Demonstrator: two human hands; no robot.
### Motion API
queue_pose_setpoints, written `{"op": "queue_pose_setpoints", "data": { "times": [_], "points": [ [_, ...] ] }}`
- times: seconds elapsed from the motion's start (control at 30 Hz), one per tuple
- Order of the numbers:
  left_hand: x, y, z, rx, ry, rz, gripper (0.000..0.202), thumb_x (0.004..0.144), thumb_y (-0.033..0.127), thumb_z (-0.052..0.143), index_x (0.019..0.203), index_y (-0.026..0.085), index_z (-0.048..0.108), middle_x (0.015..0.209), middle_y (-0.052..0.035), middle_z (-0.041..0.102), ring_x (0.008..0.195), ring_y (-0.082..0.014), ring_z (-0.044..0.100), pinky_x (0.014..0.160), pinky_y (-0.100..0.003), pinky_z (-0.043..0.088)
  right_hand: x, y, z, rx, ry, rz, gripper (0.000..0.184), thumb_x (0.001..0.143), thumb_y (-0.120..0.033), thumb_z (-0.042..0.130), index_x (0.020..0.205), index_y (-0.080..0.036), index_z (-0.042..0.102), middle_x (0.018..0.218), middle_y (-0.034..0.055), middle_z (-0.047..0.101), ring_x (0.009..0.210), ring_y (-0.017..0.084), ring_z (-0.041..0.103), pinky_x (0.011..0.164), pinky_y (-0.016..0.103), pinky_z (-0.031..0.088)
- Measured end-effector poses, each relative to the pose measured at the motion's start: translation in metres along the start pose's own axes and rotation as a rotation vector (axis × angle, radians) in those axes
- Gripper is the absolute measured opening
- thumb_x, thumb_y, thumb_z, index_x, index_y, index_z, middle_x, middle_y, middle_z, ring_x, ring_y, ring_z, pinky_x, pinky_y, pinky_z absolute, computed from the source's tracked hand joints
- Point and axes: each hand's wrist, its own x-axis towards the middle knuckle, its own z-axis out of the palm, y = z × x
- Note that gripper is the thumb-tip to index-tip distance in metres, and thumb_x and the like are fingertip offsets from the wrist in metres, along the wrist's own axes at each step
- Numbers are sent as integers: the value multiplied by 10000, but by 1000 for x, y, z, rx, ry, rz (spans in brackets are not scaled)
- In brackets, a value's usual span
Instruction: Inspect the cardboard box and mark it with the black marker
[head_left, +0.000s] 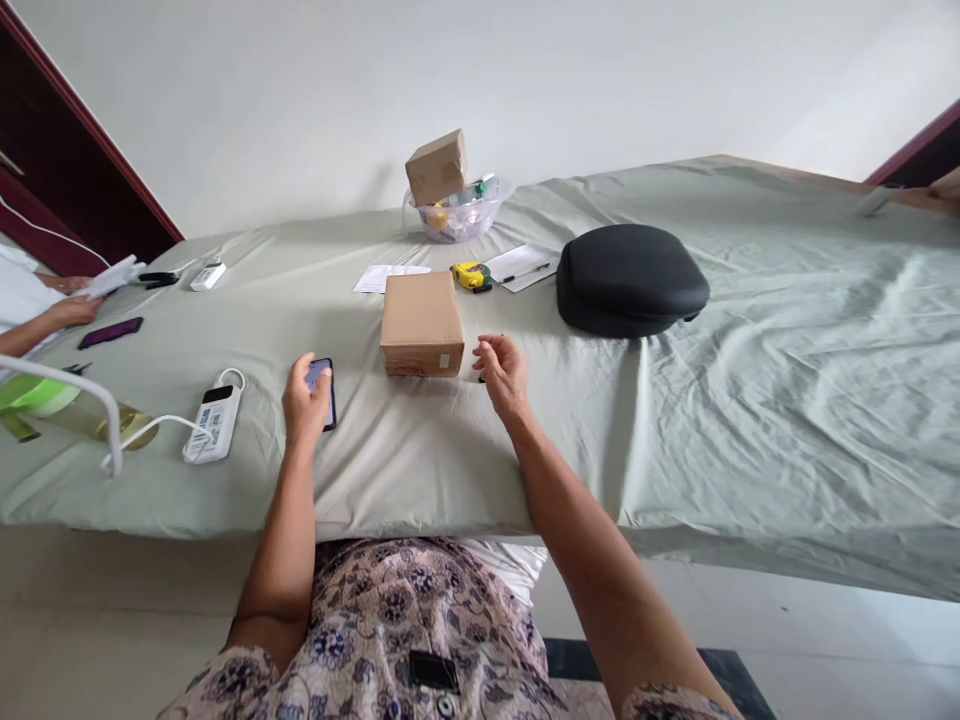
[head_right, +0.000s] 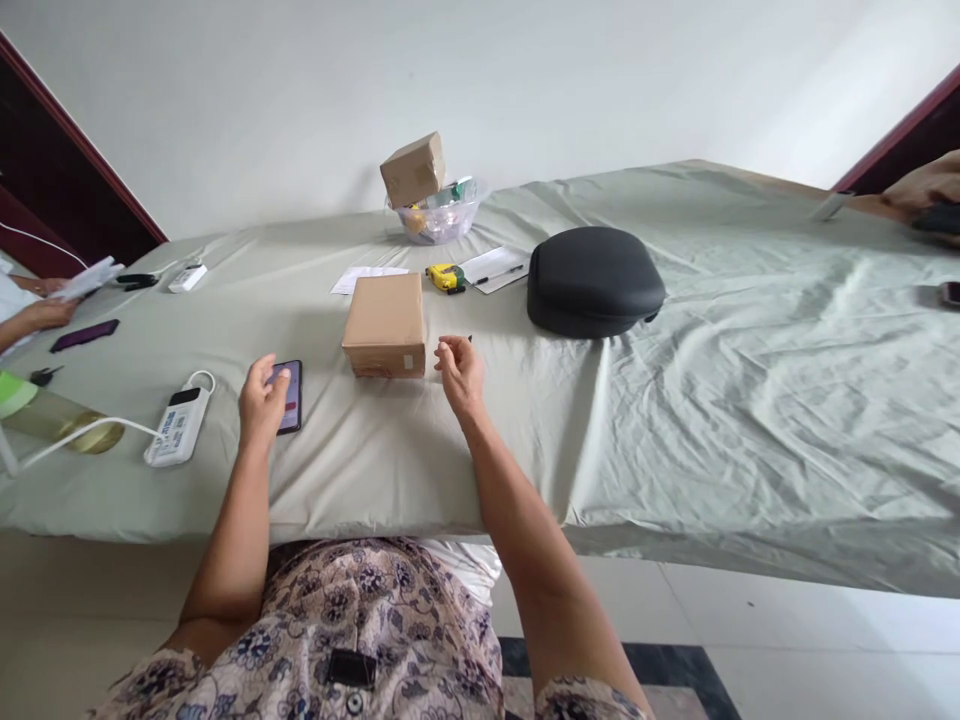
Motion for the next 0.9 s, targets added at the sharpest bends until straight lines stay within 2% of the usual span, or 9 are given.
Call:
{"op": "queue_pose_setpoints", "data": {
  "times": [0.07,0.17,0.27,0.37,0.47,0.6,0.67,0.73,0.9],
  "points": [
    [-4,9,16,-146,-134,23,558,915,375,655,1426,198,520,1481,-177,576,1424,-317,523,1174,-464,440,0,7,1,-77,-15,-60,516,890,-657,550,1134,-211,637,987,71,705,789,177,660,752,351,557],
    [-7,24,44,-258,-255,13,754,902,547,695,1527,231,414,1557,-186,498,1491,-343,442,1216,-503,381,-1,14,3,-170,-63,-198,631,930,-690,484,1327,-214,596,1154,119,689,916,214,673,851,403,574],
    [-7,30,73,-340,-338,47,900,892,725,614,1598,266,296,1657,-160,366,1550,-336,349,1259,-505,316,-2,18,4,-258,-131,-337,729,933,-716,484,1476,-231,512,1374,167,598,1024,242,656,825,401,592],
    [-8,25,95,-448,-404,159,943,888,812,510,1610,256,267,1666,-147,355,1551,-302,353,1267,-464,316,-2,20,4,-316,-202,-416,708,942,-718,481,1474,-254,531,1446,165,550,1141,266,624,832,396,600],
    [-13,13,104,-442,-316,153,918,871,827,518,1554,228,386,1579,-161,479,1480,-314,454,1211,-451,397,-1,20,2,-286,-224,-402,669,946,-707,494,1439,-260,559,1384,151,590,1118,255,633,809,373,599],
    [-18,6,99,-354,-186,167,709,908,753,544,1356,205,591,1325,-146,662,1213,-285,639,1063,-414,504,-1,22,2,-198,-159,-337,570,912,-688,569,1269,-249,645,1153,96,639,893,192,640,727,319,573],
    [-20,7,97,-347,-157,203,630,910,706,582,1285,202,612,1272,-135,674,1135,-262,658,999,-391,531,-2,22,3,-164,-131,-316,530,885,-677,614,1190,-246,662,995,48,614,790,161,603,679,290,546],
    [-22,8,97,-372,-150,211,594,898,671,621,1265,205,587,1274,-133,668,1141,-255,655,971,-375,543,-2,23,4,-135,-122,-301,515,864,-670,642,1158,-247,660,892,13,569,740,146,569,644,267,516],
    [-23,5,104,-448,-195,189,496,897,597,653,1184,202,564,1224,-133,698,1157,-261,671,988,-385,542,1,27,4,-101,-137,-261,552,825,-666,686,1178,-244,645,799,-19,541,670,129,519,606,254,477]
  ]
}}
